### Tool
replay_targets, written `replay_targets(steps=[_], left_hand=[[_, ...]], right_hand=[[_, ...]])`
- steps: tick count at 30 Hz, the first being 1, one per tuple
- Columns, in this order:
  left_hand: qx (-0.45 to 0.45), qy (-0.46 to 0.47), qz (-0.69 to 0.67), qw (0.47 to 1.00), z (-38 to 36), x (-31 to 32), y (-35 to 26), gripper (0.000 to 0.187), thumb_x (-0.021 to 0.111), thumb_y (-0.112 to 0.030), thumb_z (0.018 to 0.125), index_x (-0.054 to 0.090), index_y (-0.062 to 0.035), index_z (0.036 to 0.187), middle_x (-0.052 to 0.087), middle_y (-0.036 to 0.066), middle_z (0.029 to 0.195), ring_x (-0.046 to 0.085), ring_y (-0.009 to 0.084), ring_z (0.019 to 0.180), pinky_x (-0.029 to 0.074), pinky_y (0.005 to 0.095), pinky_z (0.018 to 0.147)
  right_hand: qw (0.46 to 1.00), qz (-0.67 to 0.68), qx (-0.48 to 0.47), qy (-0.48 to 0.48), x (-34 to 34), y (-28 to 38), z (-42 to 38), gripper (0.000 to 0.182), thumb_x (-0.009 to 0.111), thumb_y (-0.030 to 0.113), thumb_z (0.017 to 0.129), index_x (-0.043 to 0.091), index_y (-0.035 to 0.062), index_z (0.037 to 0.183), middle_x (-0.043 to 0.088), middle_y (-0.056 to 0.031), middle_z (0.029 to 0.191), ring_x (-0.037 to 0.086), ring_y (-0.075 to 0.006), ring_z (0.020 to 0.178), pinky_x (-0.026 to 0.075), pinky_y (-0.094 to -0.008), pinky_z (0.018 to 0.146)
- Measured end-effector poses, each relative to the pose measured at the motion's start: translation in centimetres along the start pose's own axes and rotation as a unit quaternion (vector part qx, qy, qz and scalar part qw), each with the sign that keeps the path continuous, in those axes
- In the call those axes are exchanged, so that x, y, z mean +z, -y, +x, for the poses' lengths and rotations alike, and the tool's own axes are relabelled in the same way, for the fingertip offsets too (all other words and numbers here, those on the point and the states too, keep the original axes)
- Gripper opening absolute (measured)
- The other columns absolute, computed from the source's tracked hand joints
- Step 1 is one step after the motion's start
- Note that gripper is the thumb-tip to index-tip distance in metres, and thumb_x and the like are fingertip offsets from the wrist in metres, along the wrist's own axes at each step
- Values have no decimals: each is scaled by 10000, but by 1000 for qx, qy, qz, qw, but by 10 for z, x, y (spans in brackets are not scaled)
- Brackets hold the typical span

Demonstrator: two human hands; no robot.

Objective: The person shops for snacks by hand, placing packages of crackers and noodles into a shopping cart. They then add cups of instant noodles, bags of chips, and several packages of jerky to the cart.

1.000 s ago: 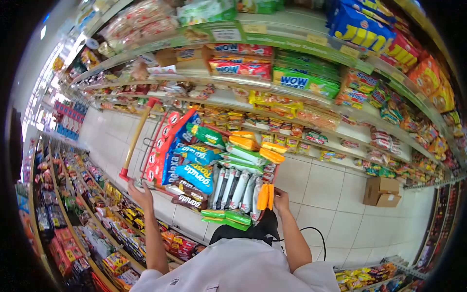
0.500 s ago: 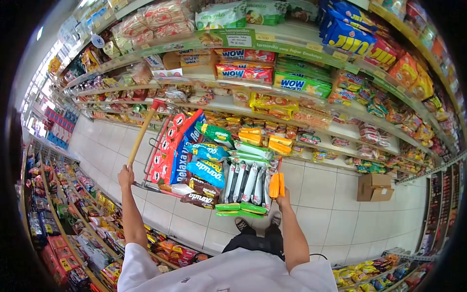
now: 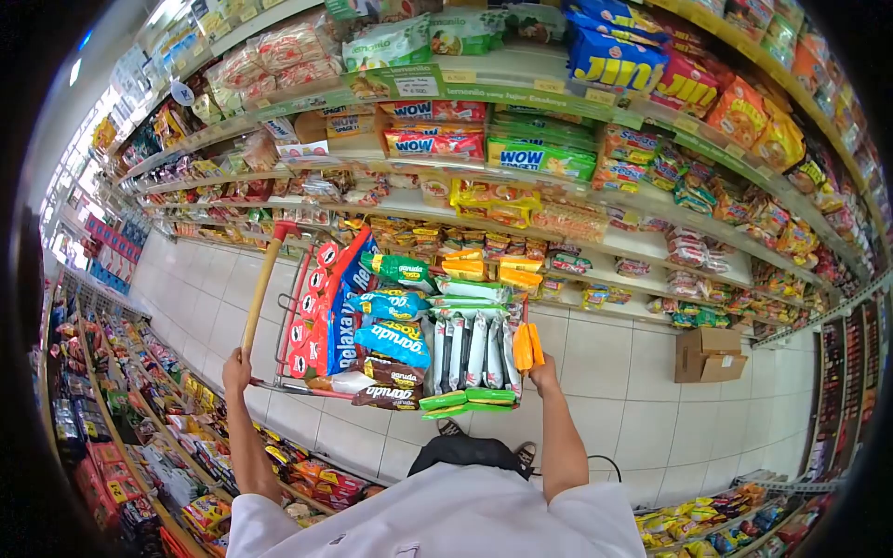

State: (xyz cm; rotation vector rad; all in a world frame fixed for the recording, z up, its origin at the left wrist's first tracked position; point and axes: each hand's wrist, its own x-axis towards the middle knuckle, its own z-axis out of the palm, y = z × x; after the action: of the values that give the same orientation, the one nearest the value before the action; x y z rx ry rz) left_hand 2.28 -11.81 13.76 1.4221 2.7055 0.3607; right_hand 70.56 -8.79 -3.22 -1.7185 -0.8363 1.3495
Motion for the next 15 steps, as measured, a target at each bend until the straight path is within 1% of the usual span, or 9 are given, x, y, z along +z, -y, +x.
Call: replay_targets(steps=[1, 3, 4, 7, 8, 9, 11, 12, 15], left_hand=[[4, -1, 1, 1000, -12, 3, 2, 428, 415, -449, 980, 635, -93, 1074, 680, 172, 832, 653, 383, 814, 482, 486, 722], [16, 25, -59, 998, -31, 4, -1, 409, 447, -430, 975, 645, -78, 1043, 672, 166, 783, 645, 396, 759, 479, 468, 662], [21, 25, -57, 998, -39, 4, -5, 409, 447, -430, 975, 645, -78, 1043, 672, 166, 783, 645, 396, 759, 479, 468, 662], [45, 31, -118, 992, -71, 1, -23, 419, 506, -416, 967, 654, -24, 960, 606, 132, 601, 613, 263, 553, 452, 395, 538], [47, 28, -144, 988, -82, 1, -32, 412, 527, -420, 961, 664, -32, 934, 585, 104, 560, 587, 190, 514, 438, 356, 505], [52, 29, -143, 988, -91, 2, -42, 412, 527, -420, 961, 664, -32, 934, 585, 104, 560, 587, 190, 514, 438, 356, 505], [51, 24, -156, 986, -109, 5, -60, 413, 528, -428, 961, 669, -42, 929, 600, 90, 570, 595, 184, 521, 439, 354, 504], [50, 24, -154, 986, -117, 11, -68, 410, 513, -429, 968, 656, -46, 949, 601, 85, 575, 603, 195, 528, 443, 363, 511], [64, 37, -143, 987, -134, 22, -95, 410, 484, -436, 976, 629, -52, 978, 599, 92, 583, 613, 227, 543, 449, 375, 526]], right_hand=[[1000, 4, 0, -2, -8, -1, 0, 231, 602, 98, 902, 627, -8, 1106, 658, -40, 883, 577, -123, 703, 456, -285, 605], [999, 28, -12, -18, -26, -3, 2, 215, 606, 113, 897, 638, -14, 1068, 643, -25, 811, 535, -107, 624, 418, -279, 539], [998, 37, -40, -32, -35, -8, 3, 216, 627, 111, 887, 643, -12, 1063, 649, -31, 827, 561, -117, 659, 432, -280, 557], [997, 28, -53, -47, -67, -16, 2, 225, 648, 106, 878, 643, -6, 1072, 654, -31, 832, 579, -122, 676, 448, -294, 571], [999, -12, -25, -44, -80, -19, 4, 283, 666, 104, 870, 634, 4, 1133, 672, -43, 913, 609, -132, 765, 478, -296, 634], [999, -9, -24, -48, -92, -22, 2, 283, 666, 104, 870, 634, 4, 1133, 672, -43, 913, 609, -132, 765, 478, -296, 634], [994, 7, -82, -68, -114, -29, -2, 347, 659, 95, 876, 606, 6, 1207, 675, -50, 1026, 618, -139, 864, 492, -293, 721], [994, -24, -77, -75, -127, -23, -7, 399, 658, 73, 870, 581, 9, 1256, 661, -51, 1112, 614, -148, 946, 488, -291, 795], [993, 18, -72, -90, -165, -25, -19, 403, 646, 48, 862, 579, 13, 1258, 663, -38, 1101, 619, -148, 934, 488, -294, 793]])
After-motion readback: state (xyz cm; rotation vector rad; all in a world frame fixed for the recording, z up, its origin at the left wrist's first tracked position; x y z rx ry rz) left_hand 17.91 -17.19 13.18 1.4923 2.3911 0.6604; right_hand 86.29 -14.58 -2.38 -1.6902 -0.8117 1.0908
